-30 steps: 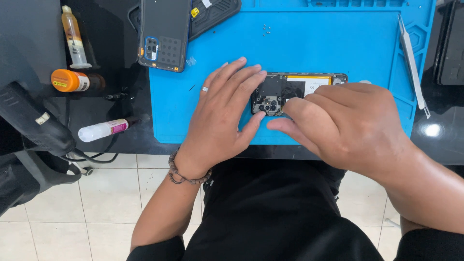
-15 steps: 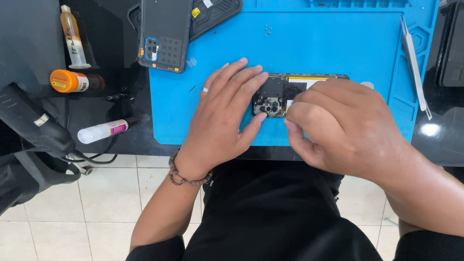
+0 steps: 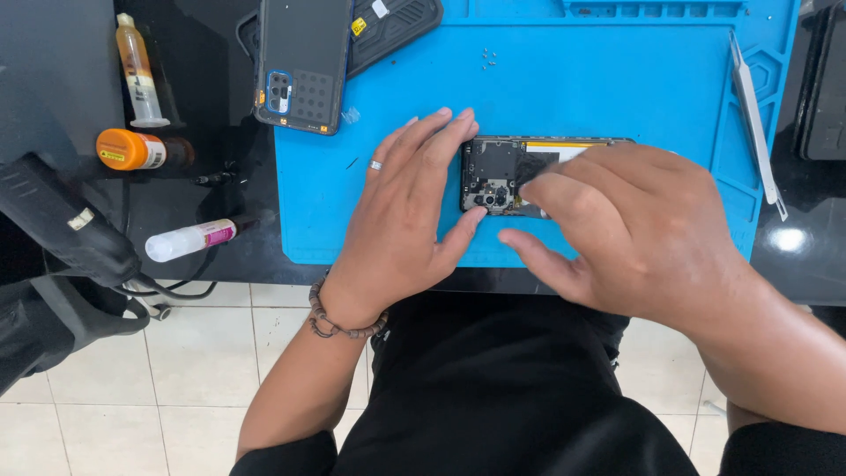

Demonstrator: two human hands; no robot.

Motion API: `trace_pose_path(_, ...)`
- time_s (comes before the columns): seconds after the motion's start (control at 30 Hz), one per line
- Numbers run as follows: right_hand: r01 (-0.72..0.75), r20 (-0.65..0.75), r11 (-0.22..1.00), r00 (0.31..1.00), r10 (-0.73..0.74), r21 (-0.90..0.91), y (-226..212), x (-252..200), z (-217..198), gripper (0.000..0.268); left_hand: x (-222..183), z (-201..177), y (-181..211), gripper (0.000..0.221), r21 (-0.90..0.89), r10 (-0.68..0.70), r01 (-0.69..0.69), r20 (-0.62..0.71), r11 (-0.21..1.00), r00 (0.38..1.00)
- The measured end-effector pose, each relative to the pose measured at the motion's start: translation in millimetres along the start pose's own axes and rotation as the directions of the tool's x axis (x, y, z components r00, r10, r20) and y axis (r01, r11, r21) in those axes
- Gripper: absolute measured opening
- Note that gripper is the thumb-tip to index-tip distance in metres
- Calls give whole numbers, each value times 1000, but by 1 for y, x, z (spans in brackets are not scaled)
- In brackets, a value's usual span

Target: The person uses a screwdriver to remove several screws from the internal frame of a disassembled smartphone. They then place the back cover onto the device and press the edges to secure it.

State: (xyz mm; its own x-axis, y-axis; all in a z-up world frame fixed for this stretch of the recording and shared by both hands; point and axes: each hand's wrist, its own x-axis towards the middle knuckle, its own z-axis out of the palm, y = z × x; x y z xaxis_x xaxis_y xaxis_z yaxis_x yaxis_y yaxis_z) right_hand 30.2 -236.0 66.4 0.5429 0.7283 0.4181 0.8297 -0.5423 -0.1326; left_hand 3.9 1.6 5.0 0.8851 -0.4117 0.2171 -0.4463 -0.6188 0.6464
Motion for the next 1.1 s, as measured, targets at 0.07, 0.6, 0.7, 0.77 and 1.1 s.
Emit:
trace_pose_path(0.07,-36,93,993,995,26,114,-2,4,-3,19,0,0,0,68,-28,1,-1,-7,1000,1000)
trace_pose_path(0.6,-135,145,976,983,110,173,11,-11,-2,10,14,-13,1,48,-94,-12,10,-29,996,1000)
trace_pose_path(0.7,-357,-14,904,929,371,235,42,-26,-15,21,38,-27,0,34,15,58,-58,-18,998,998)
trace_pose_path(0.77,-233,-48,853,957,287,466,80,-35,-22,36,63,-33,-3,16,243,184,-166,-51,956,982)
trace_pose_path(1.1,-306,-200,786,859,472,538,105,-49,17,27,131,14,-79,22,444,341,-331,59,833,938)
